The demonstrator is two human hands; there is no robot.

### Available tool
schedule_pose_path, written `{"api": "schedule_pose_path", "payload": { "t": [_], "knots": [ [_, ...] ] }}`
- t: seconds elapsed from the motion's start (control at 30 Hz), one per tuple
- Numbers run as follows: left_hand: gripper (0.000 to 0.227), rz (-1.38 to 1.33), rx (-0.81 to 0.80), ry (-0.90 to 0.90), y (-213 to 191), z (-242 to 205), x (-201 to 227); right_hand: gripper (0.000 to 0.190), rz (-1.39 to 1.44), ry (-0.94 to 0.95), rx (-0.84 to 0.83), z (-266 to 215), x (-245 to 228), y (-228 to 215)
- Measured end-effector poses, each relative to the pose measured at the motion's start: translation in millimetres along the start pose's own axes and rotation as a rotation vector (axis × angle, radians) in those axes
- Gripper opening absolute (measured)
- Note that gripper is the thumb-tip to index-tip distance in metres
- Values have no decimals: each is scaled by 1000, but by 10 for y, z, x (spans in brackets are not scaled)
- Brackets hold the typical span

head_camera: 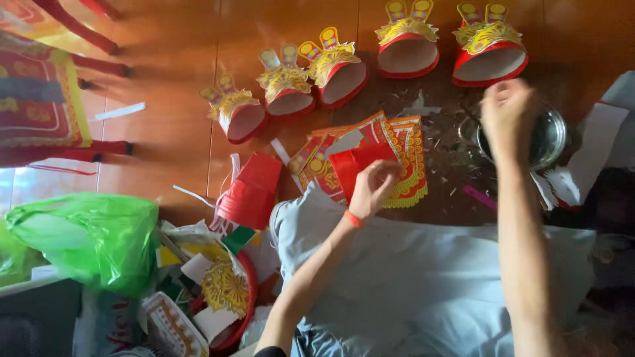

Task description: Assembling decorative paper items by applying glue with a brush and attaching cutout pieces onto a red base.

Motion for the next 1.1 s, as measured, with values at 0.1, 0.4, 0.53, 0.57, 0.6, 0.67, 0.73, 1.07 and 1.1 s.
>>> {"api": "schedule_pose_path", "payload": {
  "t": [0.1, 0.4, 0.53, 0.57, 0.6, 0.67, 0.73, 1.07, 1.1],
  "knots": [
    [42, 681, 81, -67, -134, 73, 230, 19, -127, -111, -170, -646, -809, 296],
    [102, 1087, 593, -256, -1069, -181, -85, 87, -450, -161, -659, -1857, -459, 1851],
    [112, 548, 456, -578, -1316, -213, -718, 78, -108, -225, -499, -1803, 206, 2109],
    [112, 546, 453, -585, -1311, -223, -785, 78, -107, -218, -502, -1807, 88, 1951],
    [100, 458, 379, -374, -1234, -139, -762, 81, -9, -113, -515, -1792, 42, 1796],
    [88, 371, 298, -157, -1005, -62, -380, 84, 90, -12, -515, -1725, -122, 1499],
    [86, 67, 48, 290, -463, -65, 466, 86, 433, 293, -519, -1755, -90, 1255],
    [105, 361, 25, -294, -213, -163, 389, 90, 533, 4, -228, -1602, -313, 576],
    [99, 285, -7, -114, -216, -133, 446, 89, 625, -148, -200, -1606, -499, 470]
  ]
}}
Point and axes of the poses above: each hand's wrist, its own z-axis towards the middle knuckle, its own y-axis out of the palm, x = y × z, the point moved 8 cm from there along z, towards the middle knuckle, and after that the axes turned 12 degrees about -x, right-handed, at the moved point
